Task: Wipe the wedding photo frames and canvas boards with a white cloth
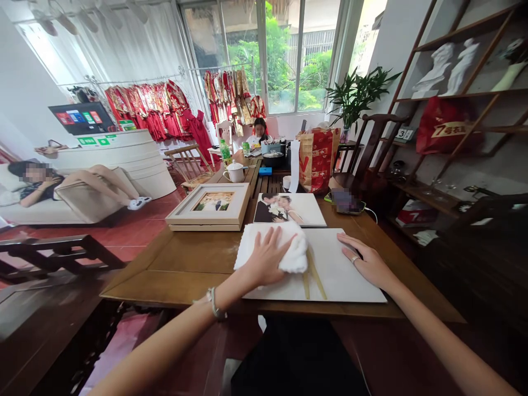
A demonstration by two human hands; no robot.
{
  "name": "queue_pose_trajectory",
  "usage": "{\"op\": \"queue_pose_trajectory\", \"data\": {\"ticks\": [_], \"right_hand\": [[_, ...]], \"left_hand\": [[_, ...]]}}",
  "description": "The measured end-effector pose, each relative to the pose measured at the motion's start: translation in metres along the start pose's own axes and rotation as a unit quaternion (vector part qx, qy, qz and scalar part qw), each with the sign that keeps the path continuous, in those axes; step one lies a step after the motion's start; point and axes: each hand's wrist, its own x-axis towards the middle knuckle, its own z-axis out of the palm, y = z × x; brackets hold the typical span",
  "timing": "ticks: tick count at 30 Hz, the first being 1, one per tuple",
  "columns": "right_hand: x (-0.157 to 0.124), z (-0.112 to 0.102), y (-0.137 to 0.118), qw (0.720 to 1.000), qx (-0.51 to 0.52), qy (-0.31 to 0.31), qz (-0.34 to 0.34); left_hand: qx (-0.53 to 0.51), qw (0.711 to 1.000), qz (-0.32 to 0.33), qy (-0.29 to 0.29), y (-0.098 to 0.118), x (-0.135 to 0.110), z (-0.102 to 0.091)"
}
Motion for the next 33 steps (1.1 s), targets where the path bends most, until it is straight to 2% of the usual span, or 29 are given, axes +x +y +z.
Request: {"op": "queue_pose_trajectory", "data": {"ticks": [3, 5, 7, 10, 13, 16, 18, 21, 24, 27, 30, 33], "right_hand": [[0.000, 0.000, 0.000, 1.000, 0.001, 0.001, -0.003], [0.000, 0.000, 0.000, 1.000, 0.001, 0.000, -0.006], [0.000, 0.001, 0.000, 1.000, 0.001, 0.001, -0.006], [0.001, 0.002, 0.001, 1.000, 0.001, -0.001, -0.002], [0.000, 0.002, 0.001, 1.000, 0.001, -0.002, -0.004], [0.000, 0.003, 0.001, 1.000, 0.000, 0.002, -0.007], [0.000, 0.003, 0.002, 1.000, -0.001, 0.003, -0.004], [0.001, 0.002, 0.002, 1.000, -0.002, 0.001, -0.001], [0.001, 0.001, 0.001, 1.000, -0.004, -0.005, -0.003], [0.000, 0.000, 0.000, 1.000, -0.006, -0.011, 0.001], [0.000, 0.000, 0.000, 1.000, -0.008, -0.017, 0.008], [0.000, 0.001, 0.002, 1.000, -0.010, -0.015, 0.003]], "left_hand": [[0.018, 1.000, -0.011, -0.003, -0.012, 0.019, 0.002], [0.020, 1.000, -0.003, -0.012, -0.011, 0.015, 0.003], [0.016, 1.000, 0.010, -0.012, -0.003, 0.000, 0.004], [-0.002, 0.999, 0.036, -0.008, 0.017, -0.037, 0.003], [-0.026, 0.998, 0.044, -0.031, 0.034, -0.070, -0.002], [-0.045, 0.996, 0.052, -0.051, 0.036, -0.082, -0.007], [-0.050, 0.996, 0.057, -0.037, 0.027, -0.075, -0.007], [-0.044, 0.998, 0.045, -0.009, 0.002, -0.049, -0.005], [-0.051, 0.998, 0.028, -0.007, -0.024, -0.018, -0.002], [-0.062, 0.998, 0.009, -0.012, -0.041, 0.003, 0.000], [-0.058, 0.998, 0.000, -0.022, -0.043, 0.006, 0.001], [-0.049, 0.998, 0.011, -0.030, -0.029, -0.009, 0.000]]}}
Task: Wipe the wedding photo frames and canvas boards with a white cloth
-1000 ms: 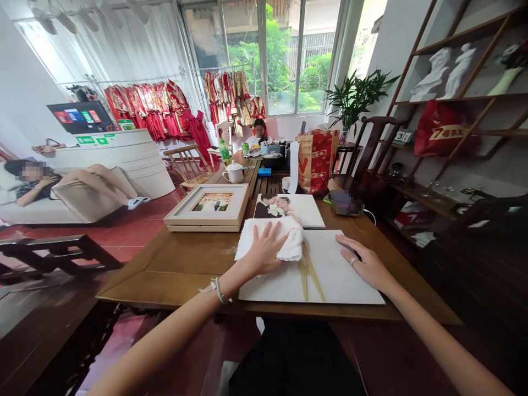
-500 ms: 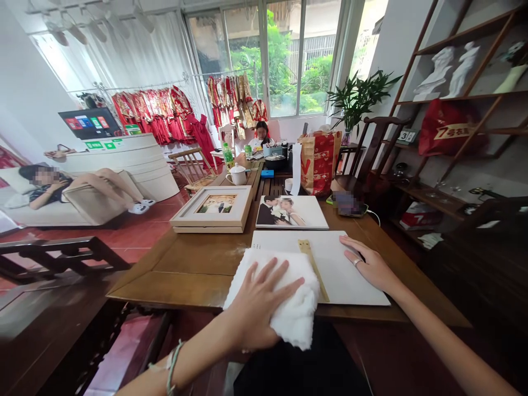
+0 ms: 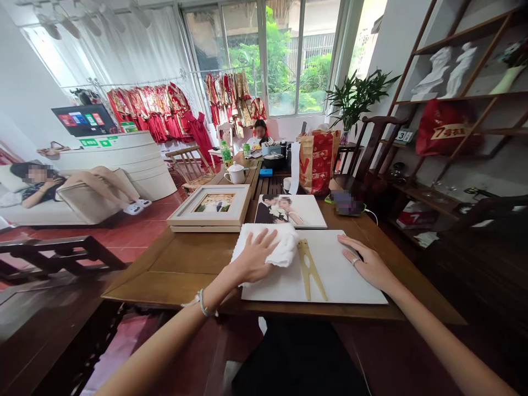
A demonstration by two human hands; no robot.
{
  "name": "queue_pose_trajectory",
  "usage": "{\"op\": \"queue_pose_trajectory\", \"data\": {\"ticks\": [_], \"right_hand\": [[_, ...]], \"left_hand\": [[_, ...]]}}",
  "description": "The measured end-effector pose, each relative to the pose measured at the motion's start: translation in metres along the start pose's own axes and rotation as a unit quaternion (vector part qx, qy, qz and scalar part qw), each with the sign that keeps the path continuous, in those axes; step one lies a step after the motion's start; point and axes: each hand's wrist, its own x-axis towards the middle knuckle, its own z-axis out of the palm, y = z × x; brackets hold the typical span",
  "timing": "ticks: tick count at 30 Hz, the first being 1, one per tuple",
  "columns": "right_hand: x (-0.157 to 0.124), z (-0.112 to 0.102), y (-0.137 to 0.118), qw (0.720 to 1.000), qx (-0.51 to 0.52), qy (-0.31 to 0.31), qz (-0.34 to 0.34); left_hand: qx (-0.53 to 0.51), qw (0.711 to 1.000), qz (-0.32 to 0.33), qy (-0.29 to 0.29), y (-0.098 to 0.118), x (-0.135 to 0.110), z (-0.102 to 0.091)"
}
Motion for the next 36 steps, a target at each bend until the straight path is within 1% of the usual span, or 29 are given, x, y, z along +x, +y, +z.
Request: {"op": "queue_pose_trajectory", "data": {"ticks": [5, 7, 9, 12, 15, 19, 22, 24, 26, 29, 33, 36], "right_hand": [[0.001, 0.002, 0.002, 1.000, 0.004, 0.009, -0.014], [0.001, 0.002, 0.002, 1.000, 0.004, 0.010, -0.013], [0.001, 0.002, 0.002, 1.000, 0.004, 0.011, -0.012], [0.001, 0.002, 0.002, 1.000, 0.004, 0.013, -0.012], [0.001, 0.001, 0.003, 1.000, 0.000, 0.006, -0.010], [0.000, 0.000, 0.003, 1.000, -0.009, -0.002, -0.003], [0.000, 0.000, 0.003, 1.000, -0.007, 0.000, -0.003], [0.000, 0.000, 0.003, 1.000, -0.004, 0.000, -0.002], [0.000, 0.000, 0.001, 1.000, -0.002, 0.001, -0.001], [0.000, 0.000, -0.001, 1.000, 0.000, 0.005, -0.001], [0.000, 0.000, -0.004, 1.000, 0.002, 0.011, -0.005], [0.000, 0.001, -0.004, 1.000, -0.001, 0.013, -0.006]], "left_hand": [[0.006, 0.998, 0.054, -0.015, 0.035, -0.047, 0.003], [-0.001, 0.997, 0.074, -0.015, 0.042, -0.060, 0.004], [-0.004, 0.997, 0.078, -0.015, 0.041, -0.063, 0.003], [0.006, 0.998, 0.057, -0.008, 0.030, -0.047, 0.002], [0.021, 0.999, 0.038, 0.016, 0.012, -0.018, 0.003], [0.029, 0.998, 0.036, 0.035, -0.007, 0.014, 0.005], [0.023, 0.998, 0.022, 0.051, -0.013, 0.024, 0.008], [0.019, 0.998, 0.014, 0.053, -0.013, 0.023, 0.009], [0.014, 0.999, 0.014, 0.049, -0.007, 0.015, 0.010], [0.011, 0.999, 0.022, 0.033, 0.011, -0.010, 0.011], [0.003, 0.999, 0.047, -0.009, 0.049, -0.054, 0.010], [0.006, 0.998, 0.026, -0.048, 0.075, -0.075, 0.008]]}}
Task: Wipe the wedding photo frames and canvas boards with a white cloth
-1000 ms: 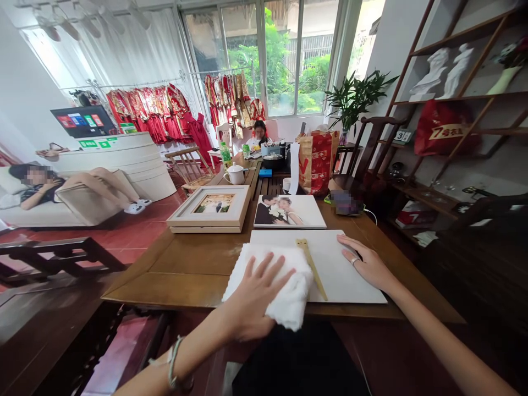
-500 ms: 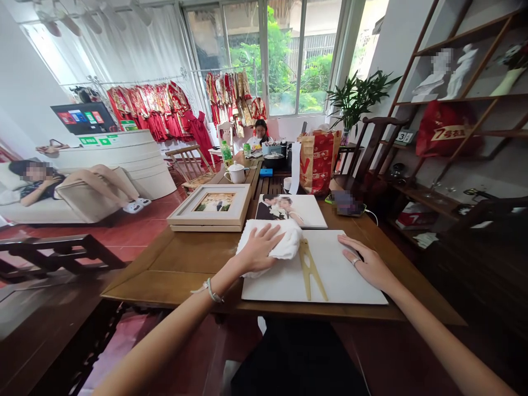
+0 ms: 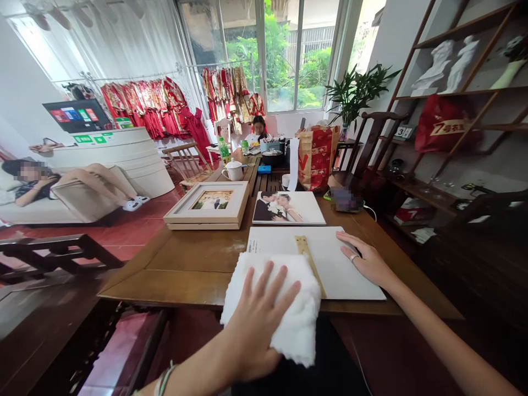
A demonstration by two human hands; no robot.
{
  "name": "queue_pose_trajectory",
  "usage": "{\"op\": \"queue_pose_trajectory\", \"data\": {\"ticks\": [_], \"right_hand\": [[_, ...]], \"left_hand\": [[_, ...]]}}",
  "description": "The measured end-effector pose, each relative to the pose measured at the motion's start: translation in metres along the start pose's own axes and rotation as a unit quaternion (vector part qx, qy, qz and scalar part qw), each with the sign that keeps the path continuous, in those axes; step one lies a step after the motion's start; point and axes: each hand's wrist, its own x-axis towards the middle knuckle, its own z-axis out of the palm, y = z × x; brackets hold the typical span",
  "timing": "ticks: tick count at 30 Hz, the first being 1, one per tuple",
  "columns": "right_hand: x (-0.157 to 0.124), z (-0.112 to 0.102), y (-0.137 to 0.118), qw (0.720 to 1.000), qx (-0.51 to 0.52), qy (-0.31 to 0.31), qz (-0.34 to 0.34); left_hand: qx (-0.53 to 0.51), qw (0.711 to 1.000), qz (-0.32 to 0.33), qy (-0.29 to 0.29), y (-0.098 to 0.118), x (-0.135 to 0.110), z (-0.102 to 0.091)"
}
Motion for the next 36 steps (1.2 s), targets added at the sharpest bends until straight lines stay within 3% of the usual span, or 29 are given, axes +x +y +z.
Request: {"op": "queue_pose_trajectory", "data": {"ticks": [3, 5, 10, 15, 18, 22, 27, 30, 33, 36], "right_hand": [[0.000, 0.000, 0.001, 1.000, -0.001, 0.001, -0.003], [0.000, 0.000, 0.002, 1.000, 0.000, 0.000, -0.002], [-0.001, -0.002, 0.003, 1.000, 0.001, -0.007, -0.004], [-0.001, -0.002, 0.004, 1.000, 0.008, -0.002, -0.001], [-0.001, -0.003, 0.003, 1.000, 0.007, -0.005, 0.003], [-0.001, -0.002, 0.001, 1.000, 0.003, -0.004, 0.005], [-0.001, 0.000, 0.000, 1.000, 0.002, 0.008, -0.002], [-0.001, 0.000, 0.000, 1.000, 0.002, 0.008, -0.006], [-0.001, 0.000, 0.000, 1.000, 0.003, 0.010, -0.005], [-0.001, -0.001, 0.000, 1.000, 0.004, 0.010, -0.001]], "left_hand": [[0.026, 0.999, -0.028, -0.023, 0.012, -0.001, -0.001], [0.037, 0.999, -0.024, -0.019, 0.007, 0.005, -0.002], [0.040, 0.999, 0.022, 0.011, -0.033, 0.039, -0.012], [0.073, 0.997, -0.012, 0.030, -0.076, 0.082, -0.023], [0.077, 0.995, -0.025, 0.062, -0.086, 0.095, -0.019], [0.065, 0.996, -0.011, 0.063, -0.071, 0.081, -0.010], [0.041, 0.999, 0.009, 0.028, -0.023, 0.036, -0.004], [0.022, 1.000, 0.007, 0.007, -0.006, 0.019, -0.001], [0.021, 0.999, 0.009, 0.022, -0.009, 0.021, 0.000], [0.039, 0.998, 0.018, 0.043, -0.026, 0.043, -0.003]]}}
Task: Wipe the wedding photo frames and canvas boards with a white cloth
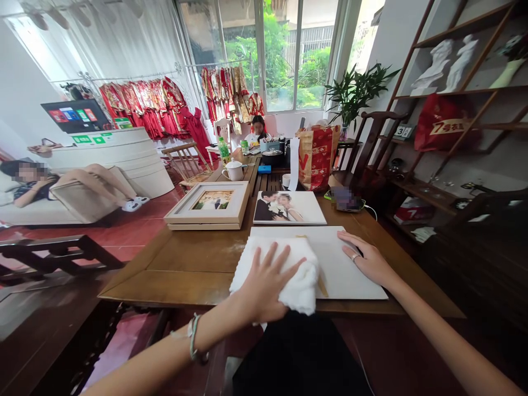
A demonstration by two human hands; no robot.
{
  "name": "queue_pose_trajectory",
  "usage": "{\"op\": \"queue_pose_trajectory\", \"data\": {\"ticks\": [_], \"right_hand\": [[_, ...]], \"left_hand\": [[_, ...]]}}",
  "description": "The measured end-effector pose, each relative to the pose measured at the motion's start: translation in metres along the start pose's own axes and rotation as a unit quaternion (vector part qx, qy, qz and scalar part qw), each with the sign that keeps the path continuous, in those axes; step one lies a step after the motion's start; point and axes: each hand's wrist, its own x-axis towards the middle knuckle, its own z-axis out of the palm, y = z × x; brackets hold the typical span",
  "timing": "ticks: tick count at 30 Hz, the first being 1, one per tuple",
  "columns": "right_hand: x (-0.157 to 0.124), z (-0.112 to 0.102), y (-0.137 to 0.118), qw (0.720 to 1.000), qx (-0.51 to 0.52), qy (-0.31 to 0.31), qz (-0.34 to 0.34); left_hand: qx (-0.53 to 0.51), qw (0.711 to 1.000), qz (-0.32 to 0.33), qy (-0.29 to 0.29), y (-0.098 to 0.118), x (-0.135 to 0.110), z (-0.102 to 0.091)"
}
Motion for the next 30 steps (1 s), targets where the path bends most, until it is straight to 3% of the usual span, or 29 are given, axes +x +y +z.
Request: {"op": "queue_pose_trajectory", "data": {"ticks": [4, 8, 12, 16, 19, 22, 27, 30], "right_hand": [[0.000, -0.001, -0.003, 1.000, 0.004, 0.002, 0.002], [0.000, -0.002, -0.006, 1.000, 0.005, 0.000, 0.012], [0.000, -0.002, -0.006, 1.000, 0.004, -0.003, 0.011], [0.000, -0.001, -0.003, 1.000, 0.006, -0.001, 0.003], [0.000, 0.001, -0.002, 1.000, 0.004, 0.005, -0.002], [0.000, 0.001, -0.001, 1.000, 0.003, 0.003, -0.004], [0.000, -0.002, -0.002, 1.000, 0.004, -0.006, 0.002], [0.000, -0.002, -0.004, 1.000, 0.002, -0.009, 0.001]], "left_hand": [[0.024, 0.999, -0.018, 0.018, -0.025, 0.039, 0.001], [0.037, 0.998, -0.037, 0.034, -0.031, 0.061, 0.005], [0.014, 0.999, -0.021, 0.040, -0.011, 0.045, 0.007], [-0.008, 0.999, 0.036, 0.026, 0.021, 0.014, 0.005], [-0.017, 0.998, 0.064, 0.014, 0.031, 0.007, 0.004], [-0.013, 0.998, 0.060, 0.019, 0.024, 0.023, 0.005], [-0.005, 0.999, -0.001, 0.054, -0.001, 0.069, 0.007], [0.000, 0.998, -0.030, 0.061, -0.007, 0.083, 0.005]]}}
